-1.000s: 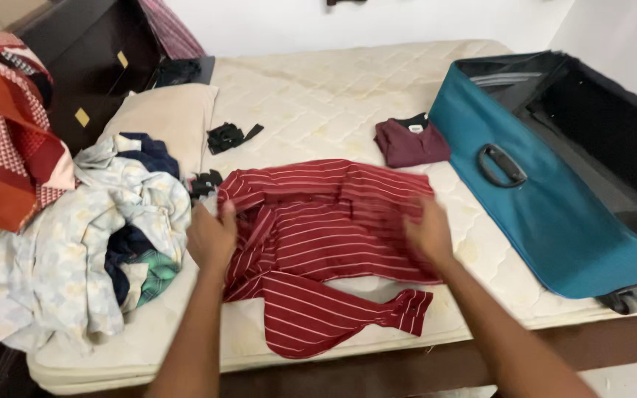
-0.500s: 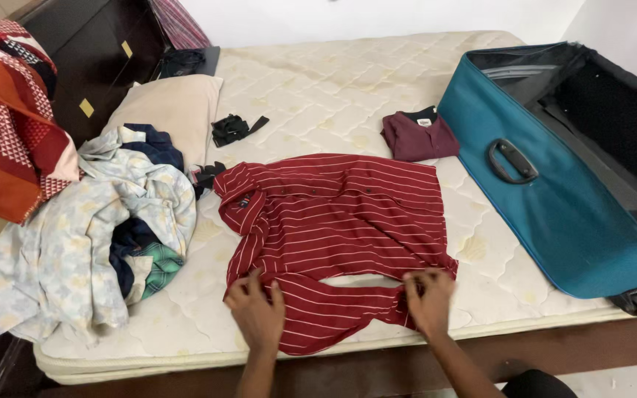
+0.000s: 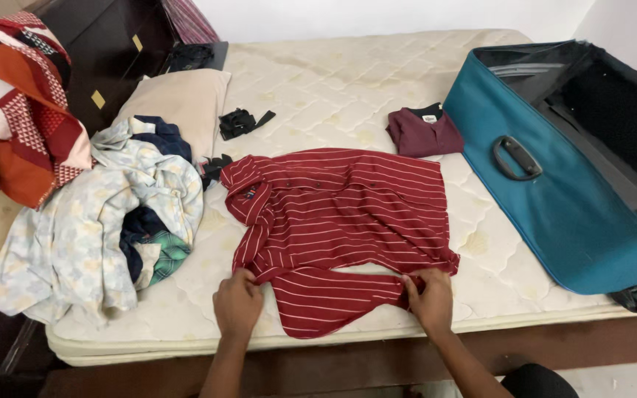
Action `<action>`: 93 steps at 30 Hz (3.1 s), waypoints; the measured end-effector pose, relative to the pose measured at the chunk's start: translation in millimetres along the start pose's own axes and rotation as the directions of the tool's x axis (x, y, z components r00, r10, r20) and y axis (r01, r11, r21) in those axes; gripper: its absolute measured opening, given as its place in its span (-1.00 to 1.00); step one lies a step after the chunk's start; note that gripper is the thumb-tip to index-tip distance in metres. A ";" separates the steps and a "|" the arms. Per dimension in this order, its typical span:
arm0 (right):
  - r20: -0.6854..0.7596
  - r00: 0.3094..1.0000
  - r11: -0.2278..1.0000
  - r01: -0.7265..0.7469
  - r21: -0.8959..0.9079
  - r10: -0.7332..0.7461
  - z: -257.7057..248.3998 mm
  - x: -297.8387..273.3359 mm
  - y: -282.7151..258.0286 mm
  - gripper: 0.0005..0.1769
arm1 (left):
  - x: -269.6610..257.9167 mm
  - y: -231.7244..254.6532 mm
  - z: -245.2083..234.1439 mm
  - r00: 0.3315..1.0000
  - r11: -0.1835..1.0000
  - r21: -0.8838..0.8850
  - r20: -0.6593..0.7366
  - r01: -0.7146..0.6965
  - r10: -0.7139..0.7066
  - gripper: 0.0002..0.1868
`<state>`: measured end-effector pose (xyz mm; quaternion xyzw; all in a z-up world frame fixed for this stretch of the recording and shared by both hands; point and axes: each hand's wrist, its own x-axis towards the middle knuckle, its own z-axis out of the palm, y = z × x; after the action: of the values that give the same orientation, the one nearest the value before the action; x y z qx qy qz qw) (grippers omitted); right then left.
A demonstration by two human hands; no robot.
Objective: The person folds a red striped shirt and a light patterned shirt on a bed. They smooth and fold each garment into a compact rectangle and place them beside an open suitcase.
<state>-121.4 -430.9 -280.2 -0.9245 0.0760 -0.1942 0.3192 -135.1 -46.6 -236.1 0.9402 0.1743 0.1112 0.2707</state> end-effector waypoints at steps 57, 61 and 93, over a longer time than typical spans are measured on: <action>-0.576 0.809 0.488 0.458 0.743 0.116 -209.4 68.8 -75.1 -0.94 | -6.4 93.6 -151.6 0.951 -0.176 -0.974 -0.183 -0.141 0.250 -0.74; -0.524 0.844 0.452 0.426 0.784 0.114 -206.2 67.0 -71.5 -0.96 | -6.0 81.1 -140.5 0.951 -0.016 -0.996 -0.089 -0.088 0.297 -0.81; 0.145 0.982 0.466 -0.073 0.882 -0.121 -69.6 282.0 -80.5 -0.06 | 229.0 135.3 -82.3 0.975 0.234 -0.970 -0.013 -0.066 0.222 0.26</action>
<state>109.1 -481.4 -92.5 -0.6413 -0.0788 -0.1222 0.7534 85.5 -26.3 -67.5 0.5934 -0.0354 0.1589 0.7883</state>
